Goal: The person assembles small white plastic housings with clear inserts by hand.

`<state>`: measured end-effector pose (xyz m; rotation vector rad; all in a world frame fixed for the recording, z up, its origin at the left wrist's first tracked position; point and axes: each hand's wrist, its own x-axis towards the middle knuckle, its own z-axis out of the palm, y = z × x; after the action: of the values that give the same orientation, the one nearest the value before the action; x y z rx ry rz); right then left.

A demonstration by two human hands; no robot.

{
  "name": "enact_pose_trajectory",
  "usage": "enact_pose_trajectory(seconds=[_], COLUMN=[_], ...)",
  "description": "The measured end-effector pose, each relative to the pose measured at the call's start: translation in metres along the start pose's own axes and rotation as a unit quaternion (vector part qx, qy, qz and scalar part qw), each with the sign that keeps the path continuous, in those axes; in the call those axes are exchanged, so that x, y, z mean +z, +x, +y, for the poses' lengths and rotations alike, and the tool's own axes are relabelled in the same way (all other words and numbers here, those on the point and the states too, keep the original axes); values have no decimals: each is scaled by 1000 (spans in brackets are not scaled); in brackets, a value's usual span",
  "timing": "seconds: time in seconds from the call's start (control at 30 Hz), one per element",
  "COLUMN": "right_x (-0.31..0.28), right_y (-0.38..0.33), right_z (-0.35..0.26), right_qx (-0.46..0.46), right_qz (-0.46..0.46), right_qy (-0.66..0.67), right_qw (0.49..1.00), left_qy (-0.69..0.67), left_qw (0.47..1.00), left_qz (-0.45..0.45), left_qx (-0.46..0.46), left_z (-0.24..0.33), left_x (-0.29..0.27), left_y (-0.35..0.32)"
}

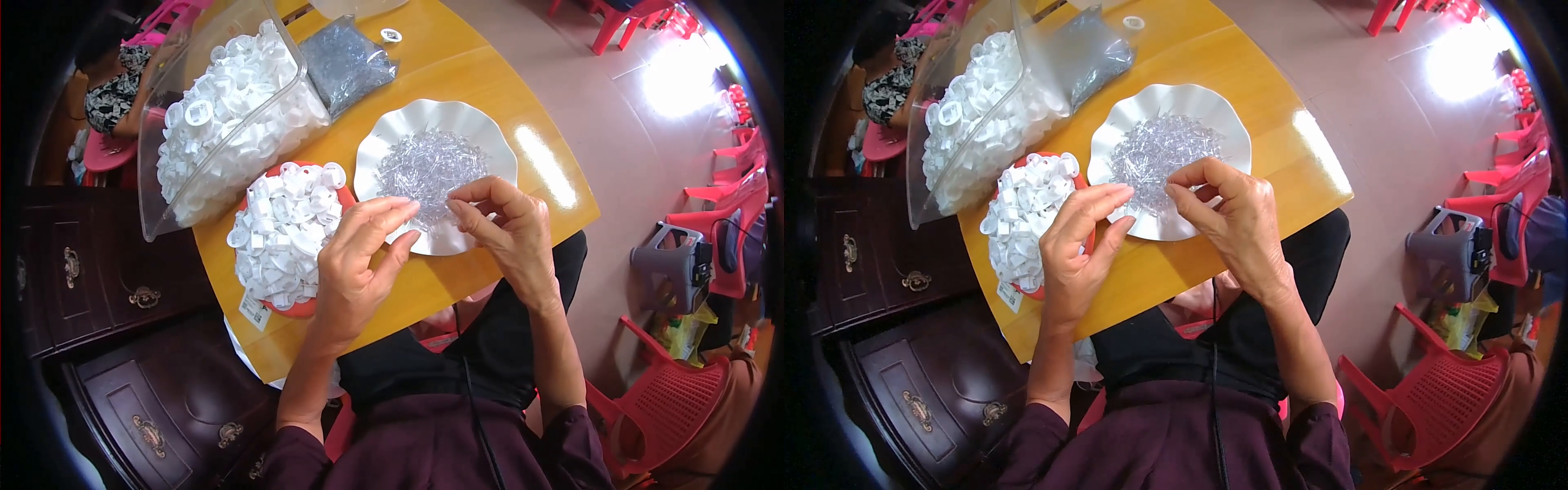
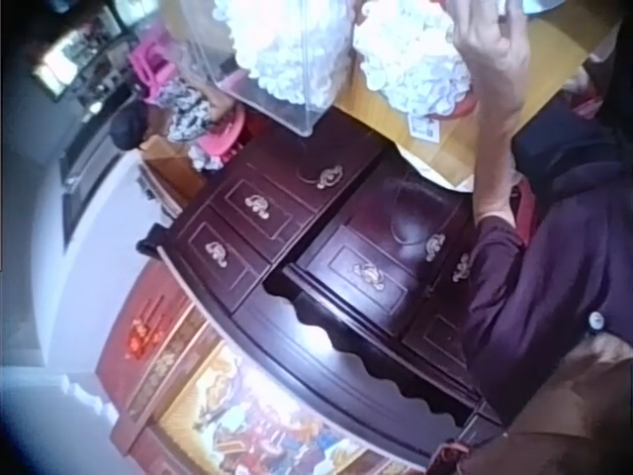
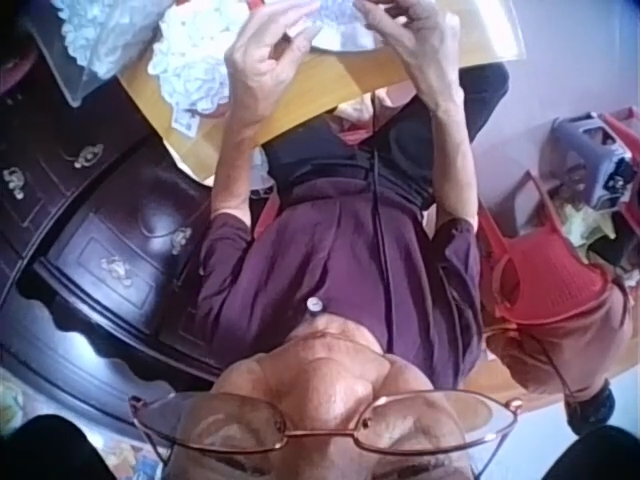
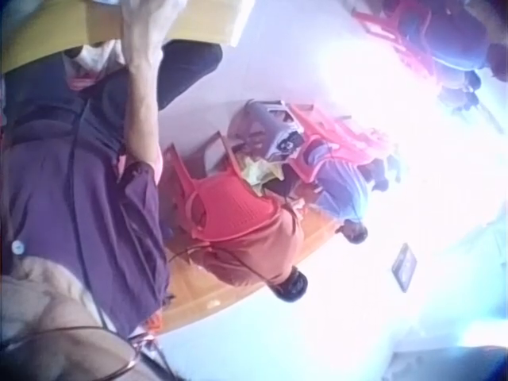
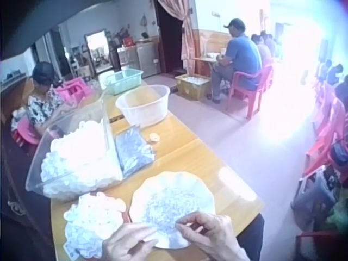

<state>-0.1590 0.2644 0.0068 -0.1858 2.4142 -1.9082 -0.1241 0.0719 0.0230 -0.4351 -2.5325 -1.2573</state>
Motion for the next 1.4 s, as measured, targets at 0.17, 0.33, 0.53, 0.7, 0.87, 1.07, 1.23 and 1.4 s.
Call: enact_pose_trajectory(seconds=[0.17,0.33,0.53,0.7,0.87,1.07,1.23,1.4], right_x=[4,9,10,13,16,17,12,14], right_y=[0,0,1,2,-1,-2,-4,-12], right_z=[-5,-6,-3,-1,-11,-13,-12,-23], right_qx=[36,41,-7,-60,-78,-101,-70,33], right_qz=[-32,-34,-16,7,0,-3,21,-28], right_qy=[109,162,72,29,13,2,-8,98], right_qw=[993,985,997,998,997,995,997,994], left_qy=[-90,-200,-191,-177,-196,-240,-299,-364], left_qw=[995,975,976,980,978,965,939,916], left_qz=[5,-26,-30,-17,27,36,48,41], left_qx=[-47,-93,-97,-88,-71,-99,-160,-164], left_z=[2,-7,-8,-10,-15,-22,-18,-8], left_x=[12,16,16,16,16,15,13,4], left_y=[10,11,11,11,10,12,12,0])
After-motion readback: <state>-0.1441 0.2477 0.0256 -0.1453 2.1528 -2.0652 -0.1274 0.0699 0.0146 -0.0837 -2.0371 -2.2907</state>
